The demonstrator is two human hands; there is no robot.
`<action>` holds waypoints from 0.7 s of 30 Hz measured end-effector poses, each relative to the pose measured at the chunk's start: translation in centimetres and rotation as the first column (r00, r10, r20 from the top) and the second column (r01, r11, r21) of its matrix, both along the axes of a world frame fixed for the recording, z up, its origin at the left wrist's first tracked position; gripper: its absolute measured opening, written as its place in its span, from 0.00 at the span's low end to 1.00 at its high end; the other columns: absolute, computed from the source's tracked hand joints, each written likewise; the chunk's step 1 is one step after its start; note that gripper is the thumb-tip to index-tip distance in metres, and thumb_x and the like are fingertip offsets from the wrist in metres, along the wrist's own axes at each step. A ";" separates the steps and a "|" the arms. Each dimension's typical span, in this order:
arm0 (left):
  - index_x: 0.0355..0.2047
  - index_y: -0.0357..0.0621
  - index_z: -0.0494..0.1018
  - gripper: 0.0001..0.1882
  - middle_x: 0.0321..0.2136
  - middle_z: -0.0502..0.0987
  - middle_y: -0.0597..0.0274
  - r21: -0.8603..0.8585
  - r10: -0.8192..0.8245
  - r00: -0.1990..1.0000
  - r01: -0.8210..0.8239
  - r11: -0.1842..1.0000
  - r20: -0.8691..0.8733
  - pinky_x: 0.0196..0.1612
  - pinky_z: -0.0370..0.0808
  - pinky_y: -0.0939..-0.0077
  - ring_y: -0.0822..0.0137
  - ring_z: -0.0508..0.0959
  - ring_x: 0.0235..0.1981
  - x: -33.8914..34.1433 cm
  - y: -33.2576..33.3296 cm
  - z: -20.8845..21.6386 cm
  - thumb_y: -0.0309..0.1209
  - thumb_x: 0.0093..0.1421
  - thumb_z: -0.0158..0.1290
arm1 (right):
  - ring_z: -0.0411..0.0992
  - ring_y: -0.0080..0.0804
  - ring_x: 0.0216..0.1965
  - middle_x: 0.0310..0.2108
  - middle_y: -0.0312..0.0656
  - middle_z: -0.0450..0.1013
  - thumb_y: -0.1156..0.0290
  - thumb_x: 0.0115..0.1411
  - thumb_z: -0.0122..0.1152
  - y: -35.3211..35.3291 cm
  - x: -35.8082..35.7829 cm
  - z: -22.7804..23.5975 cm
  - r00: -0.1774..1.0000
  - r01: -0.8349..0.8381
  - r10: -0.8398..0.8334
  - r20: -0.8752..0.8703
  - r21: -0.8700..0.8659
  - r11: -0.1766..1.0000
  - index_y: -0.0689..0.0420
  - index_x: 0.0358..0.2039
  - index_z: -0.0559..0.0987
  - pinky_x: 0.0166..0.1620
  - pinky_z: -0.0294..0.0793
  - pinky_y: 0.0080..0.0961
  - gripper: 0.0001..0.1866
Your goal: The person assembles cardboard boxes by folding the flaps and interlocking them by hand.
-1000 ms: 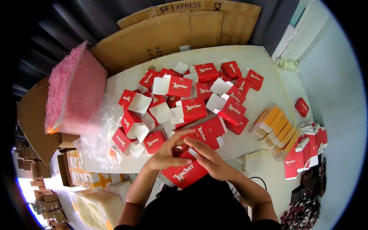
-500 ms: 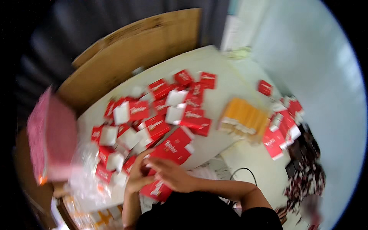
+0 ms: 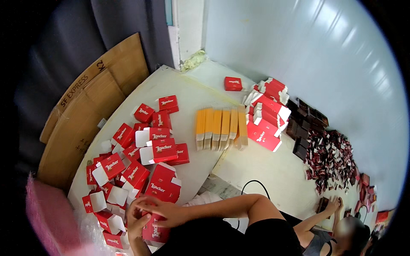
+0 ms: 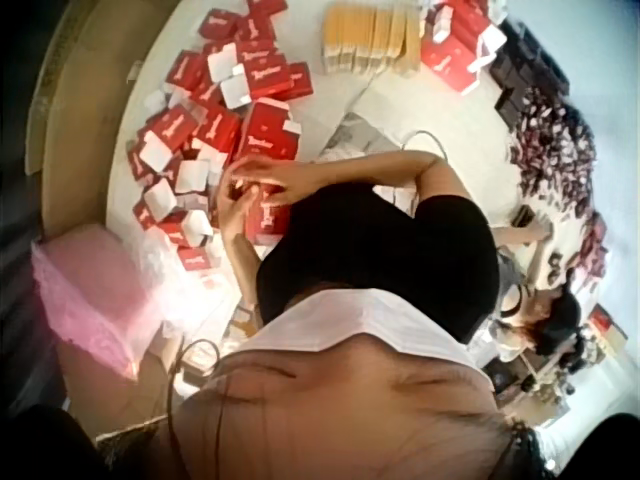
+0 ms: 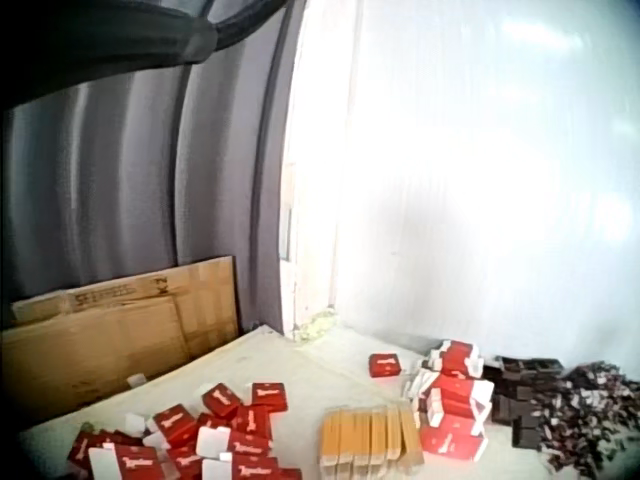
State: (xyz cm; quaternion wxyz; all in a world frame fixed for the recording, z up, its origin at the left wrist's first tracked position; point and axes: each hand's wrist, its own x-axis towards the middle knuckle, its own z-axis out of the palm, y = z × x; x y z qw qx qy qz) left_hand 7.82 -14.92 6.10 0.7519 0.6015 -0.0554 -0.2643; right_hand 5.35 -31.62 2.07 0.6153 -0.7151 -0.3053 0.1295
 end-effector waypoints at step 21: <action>0.45 0.42 0.66 0.16 0.43 0.69 0.63 0.140 0.344 0.936 -0.332 0.933 -0.076 0.45 0.67 0.76 0.68 0.71 0.45 -1.1 6.6 -9.9 0.27 0.56 0.51 | 0.65 0.34 0.42 0.45 0.39 0.58 0.49 0.54 0.52 -27.7 9.9 -7.9 -0.040 0.990 -0.577 -0.815 0.045 -0.131 0.44 0.53 0.60 0.38 0.68 0.32 0.28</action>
